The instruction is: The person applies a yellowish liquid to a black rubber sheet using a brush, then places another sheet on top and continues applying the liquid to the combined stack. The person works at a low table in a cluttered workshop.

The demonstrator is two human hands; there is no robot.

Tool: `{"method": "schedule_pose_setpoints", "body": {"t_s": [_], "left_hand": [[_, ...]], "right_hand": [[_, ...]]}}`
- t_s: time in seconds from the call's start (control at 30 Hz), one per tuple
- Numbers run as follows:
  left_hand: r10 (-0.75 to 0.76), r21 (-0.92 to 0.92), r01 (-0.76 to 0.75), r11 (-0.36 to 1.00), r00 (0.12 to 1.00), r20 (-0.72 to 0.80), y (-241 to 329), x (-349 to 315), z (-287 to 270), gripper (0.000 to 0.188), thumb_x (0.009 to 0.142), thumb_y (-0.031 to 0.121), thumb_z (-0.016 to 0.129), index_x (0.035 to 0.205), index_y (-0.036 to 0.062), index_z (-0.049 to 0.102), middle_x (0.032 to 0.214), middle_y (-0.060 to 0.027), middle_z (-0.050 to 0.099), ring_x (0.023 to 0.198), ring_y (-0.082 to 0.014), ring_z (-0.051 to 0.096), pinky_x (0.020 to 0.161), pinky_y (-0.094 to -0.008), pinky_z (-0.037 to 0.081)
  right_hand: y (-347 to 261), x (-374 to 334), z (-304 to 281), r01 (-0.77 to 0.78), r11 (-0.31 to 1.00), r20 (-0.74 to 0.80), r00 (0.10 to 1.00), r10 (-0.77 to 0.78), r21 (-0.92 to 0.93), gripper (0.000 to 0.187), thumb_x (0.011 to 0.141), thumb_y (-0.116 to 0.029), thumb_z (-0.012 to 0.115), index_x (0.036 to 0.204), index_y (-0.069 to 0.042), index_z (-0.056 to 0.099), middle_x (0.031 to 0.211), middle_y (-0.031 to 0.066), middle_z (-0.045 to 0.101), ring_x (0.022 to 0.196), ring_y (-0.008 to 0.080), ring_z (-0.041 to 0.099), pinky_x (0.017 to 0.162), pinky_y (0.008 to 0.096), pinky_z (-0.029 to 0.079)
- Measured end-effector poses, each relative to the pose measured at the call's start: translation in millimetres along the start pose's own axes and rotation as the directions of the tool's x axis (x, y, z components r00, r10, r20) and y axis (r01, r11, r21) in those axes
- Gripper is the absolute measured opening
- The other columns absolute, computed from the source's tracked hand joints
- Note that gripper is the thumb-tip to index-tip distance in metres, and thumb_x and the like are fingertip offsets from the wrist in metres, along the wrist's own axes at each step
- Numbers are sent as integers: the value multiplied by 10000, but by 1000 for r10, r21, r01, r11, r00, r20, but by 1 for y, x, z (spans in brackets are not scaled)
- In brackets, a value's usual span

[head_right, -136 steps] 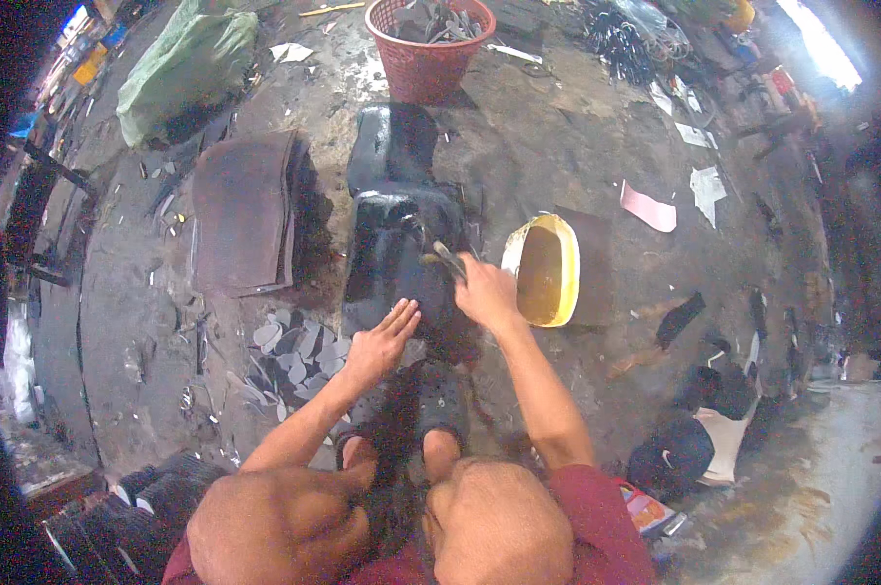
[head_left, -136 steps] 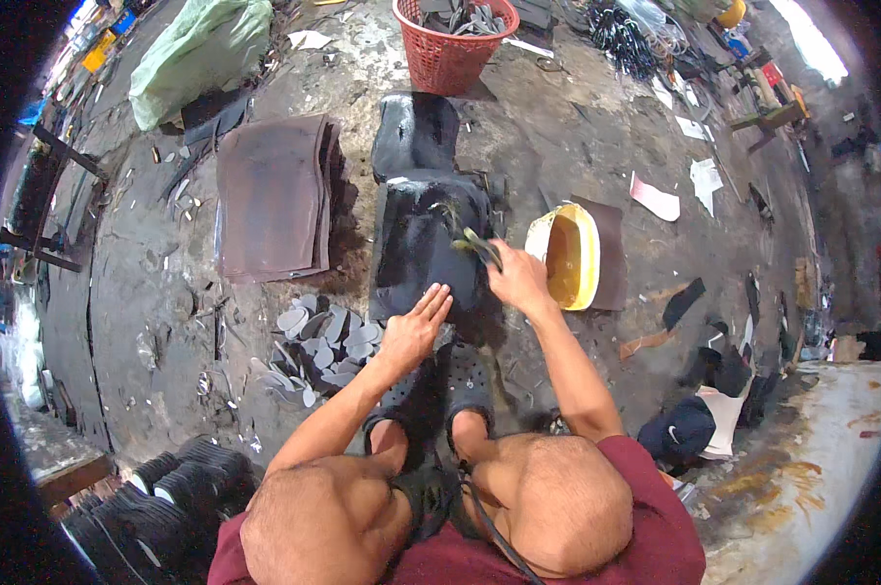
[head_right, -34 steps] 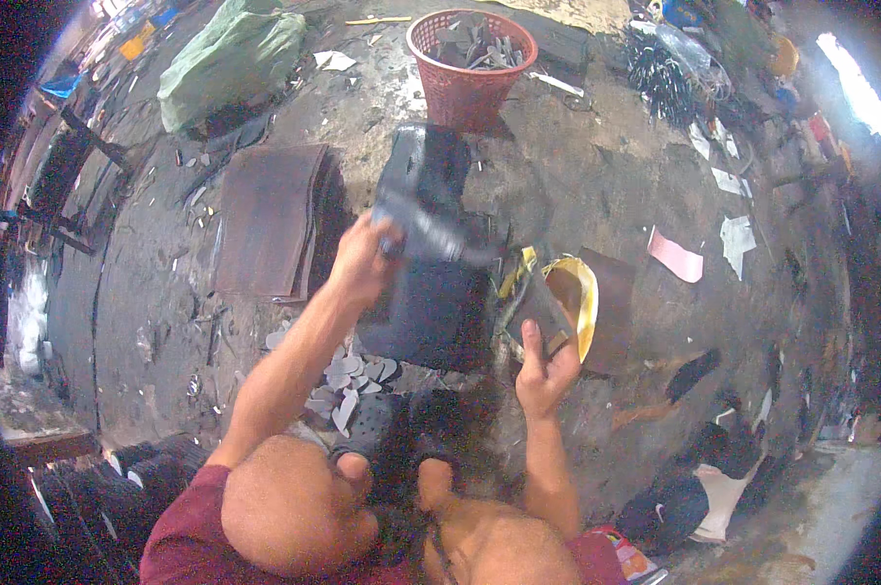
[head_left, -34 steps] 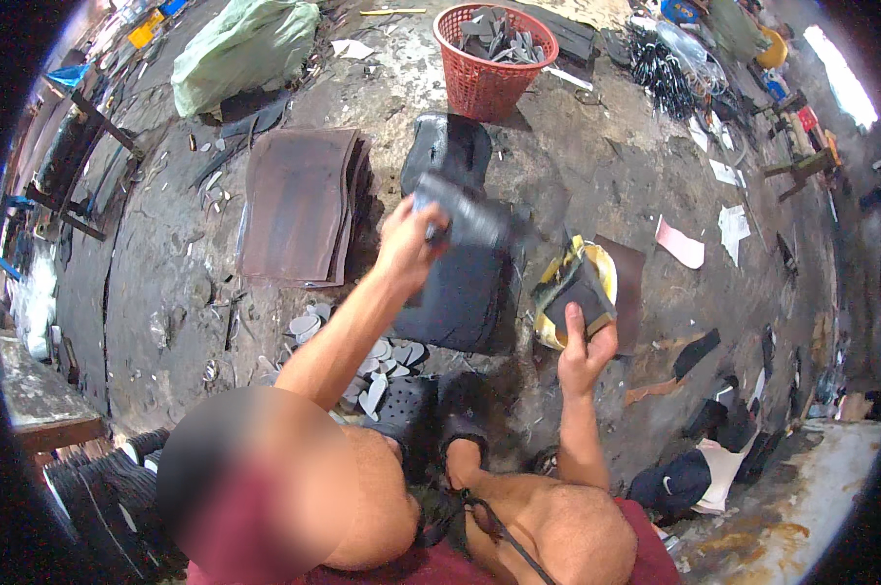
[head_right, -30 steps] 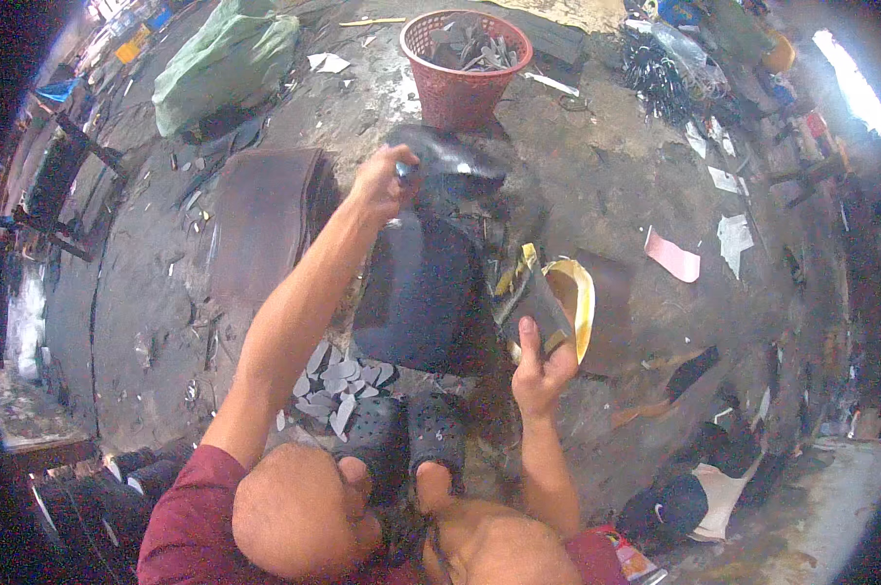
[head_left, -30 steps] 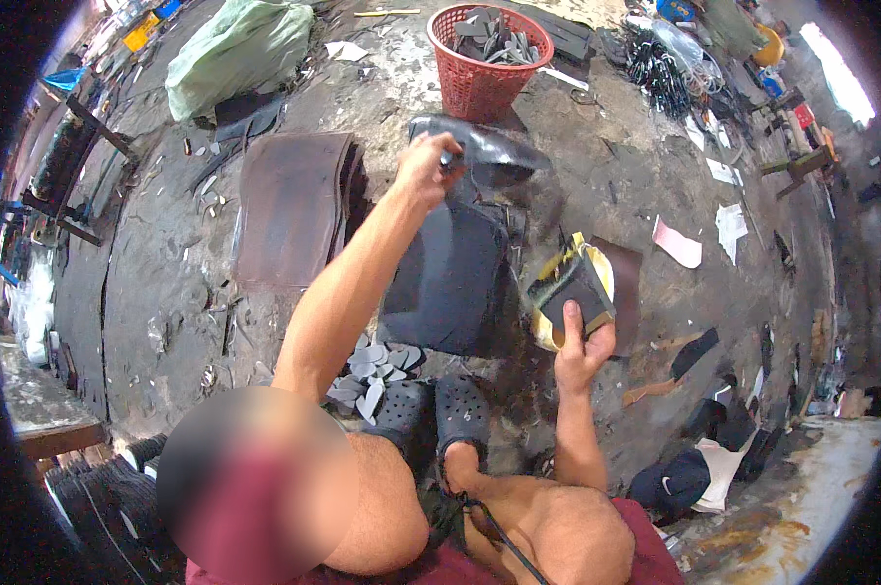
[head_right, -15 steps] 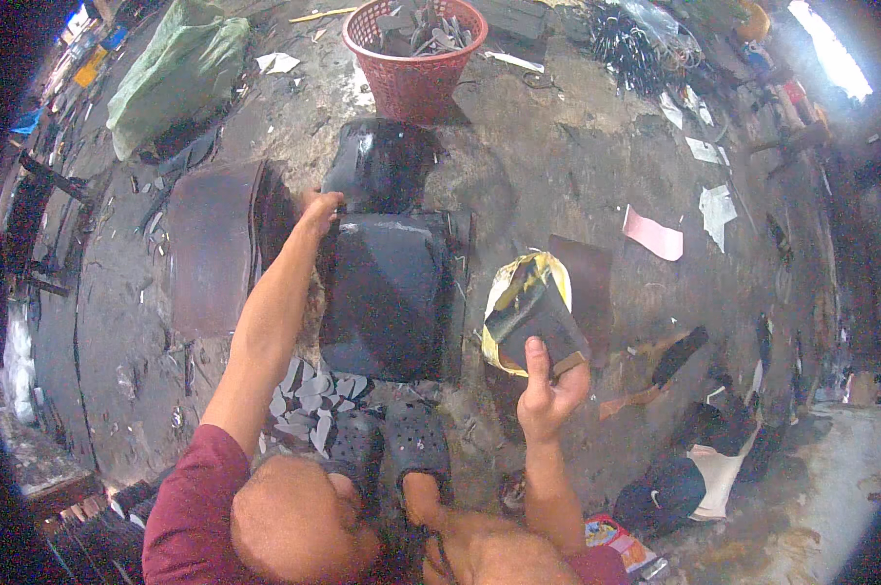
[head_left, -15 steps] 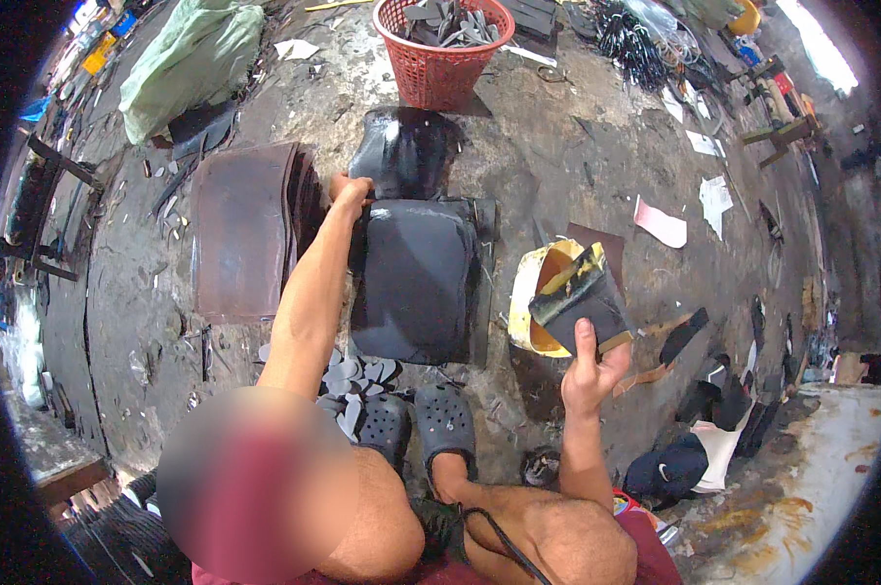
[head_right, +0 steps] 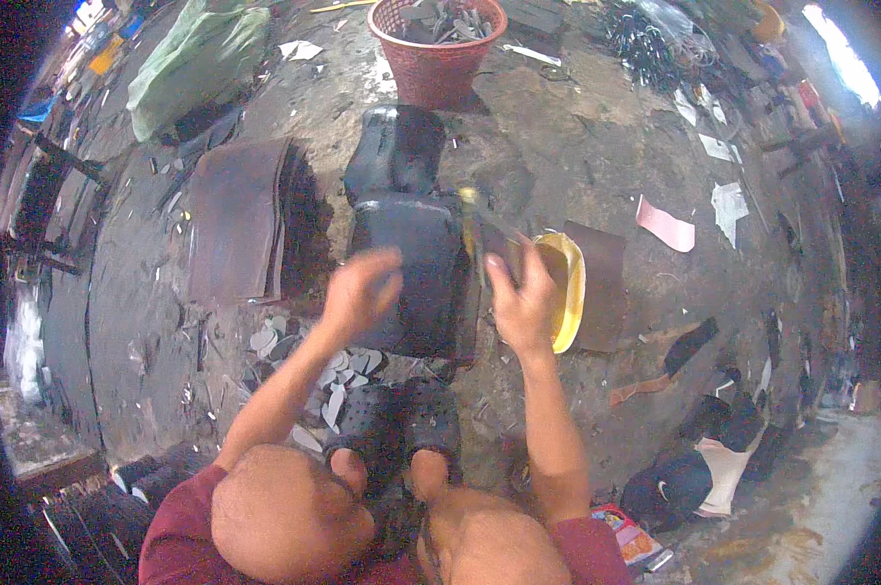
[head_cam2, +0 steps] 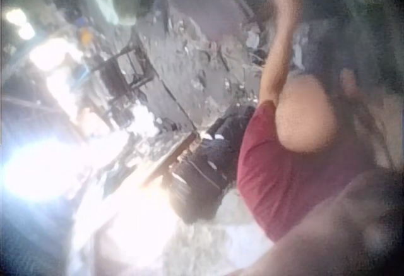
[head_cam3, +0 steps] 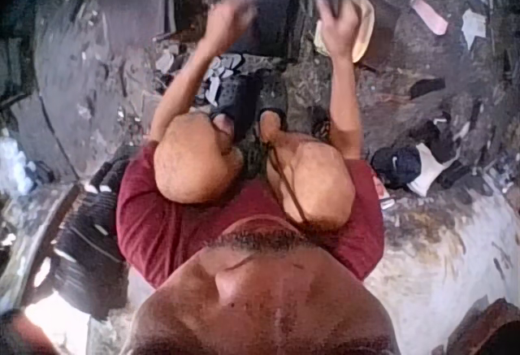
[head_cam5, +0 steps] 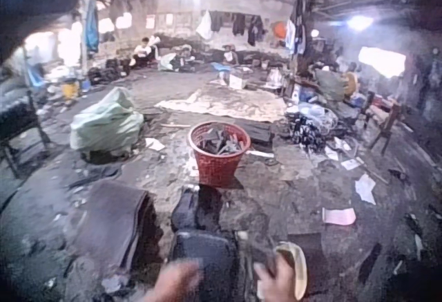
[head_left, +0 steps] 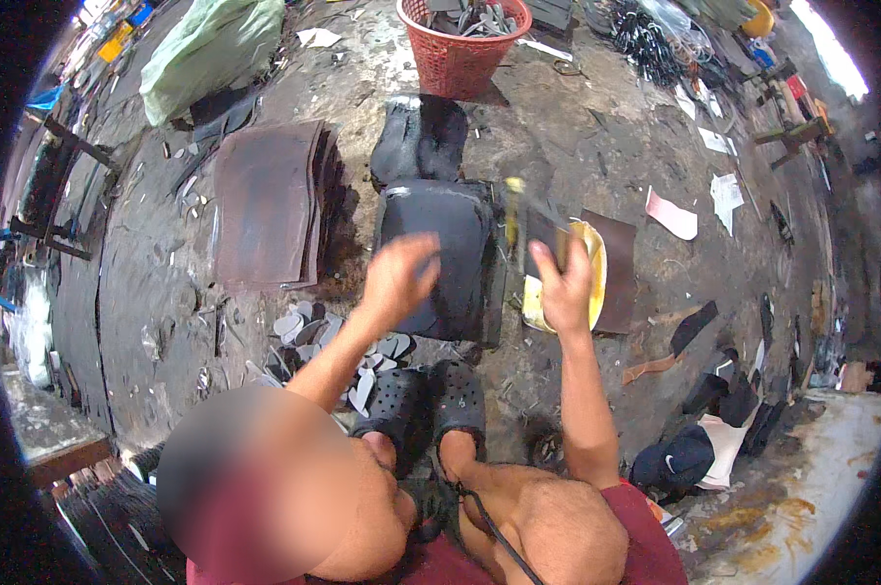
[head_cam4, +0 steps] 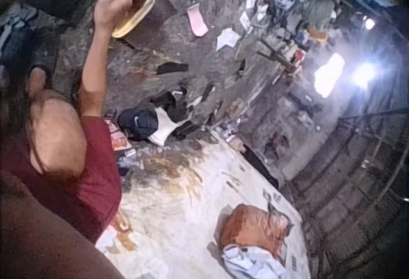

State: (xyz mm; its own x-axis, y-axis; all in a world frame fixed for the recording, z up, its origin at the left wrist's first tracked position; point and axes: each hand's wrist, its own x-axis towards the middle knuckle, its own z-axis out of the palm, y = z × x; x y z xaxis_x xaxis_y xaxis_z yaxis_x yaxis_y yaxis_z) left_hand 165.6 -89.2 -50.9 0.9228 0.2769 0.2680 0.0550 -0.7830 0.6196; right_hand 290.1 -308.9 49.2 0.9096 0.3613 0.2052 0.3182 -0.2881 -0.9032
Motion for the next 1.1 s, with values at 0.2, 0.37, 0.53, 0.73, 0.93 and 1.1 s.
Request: {"method": "schedule_pose_setpoints", "body": {"t_s": [0.2,0.37,0.53,0.73,0.93,1.1], "left_hand": [[151,198,-202,959,957,247,8,-108,0,581,756,7,622,1335,-19,570,1430,-166,559,1384,-321,482,1190,-458,344],[197,163,-232,959,959,205,1,-123,11,544,774,25,604,1317,-4,590,1433,-163,560,1373,-315,497,1180,-449,370],[89,135,-138,981,944,317,-13,-136,13,584,748,23,606,1331,3,583,1450,-163,544,1396,-313,471,1191,-457,359],[182,26,-197,980,942,282,-16,-128,-6,616,765,-52,583,1378,7,548,1513,-149,479,1459,-314,376,1226,-453,292],[165,23,-170,985,974,157,-1,-118,1,591,812,-73,601,1387,61,558,1540,-143,448,1478,-356,330,1224,-469,264],[-312,-51,310,949,950,-28,15,-114,-6,975,739,6,778,1577,113,291,1555,-239,377,1487,-408,275,1204,-493,261]], "right_hand": [[-14,51,86,260,899,365,923,-124,-352,331,911,-195,662,1242,-199,675,1046,128,737,971,304,712,822,409,547],[31,51,138,516,725,443,838,-318,-456,379,895,-141,576,1262,-184,659,1136,103,724,1010,309,694,840,470,560],[-1,-53,144,484,698,686,727,14,-527,396,882,-156,588,1270,-117,659,1158,211,696,1047,346,687,857,460,560],[-40,-26,-13,106,905,45,994,-96,-411,361,836,-162,688,1171,-28,679,1077,226,717,1021,396,692,891,447,543],[59,-16,-67,-310,647,-203,950,236,-697,480,828,-147,693,1279,-30,577,1034,260,714,986,440,690,876,513,528],[95,-25,-50,-316,599,-195,946,260,-735,481,826,-118,700,1277,-18,570,1002,273,710,955,449,692,858,525,538]]}}
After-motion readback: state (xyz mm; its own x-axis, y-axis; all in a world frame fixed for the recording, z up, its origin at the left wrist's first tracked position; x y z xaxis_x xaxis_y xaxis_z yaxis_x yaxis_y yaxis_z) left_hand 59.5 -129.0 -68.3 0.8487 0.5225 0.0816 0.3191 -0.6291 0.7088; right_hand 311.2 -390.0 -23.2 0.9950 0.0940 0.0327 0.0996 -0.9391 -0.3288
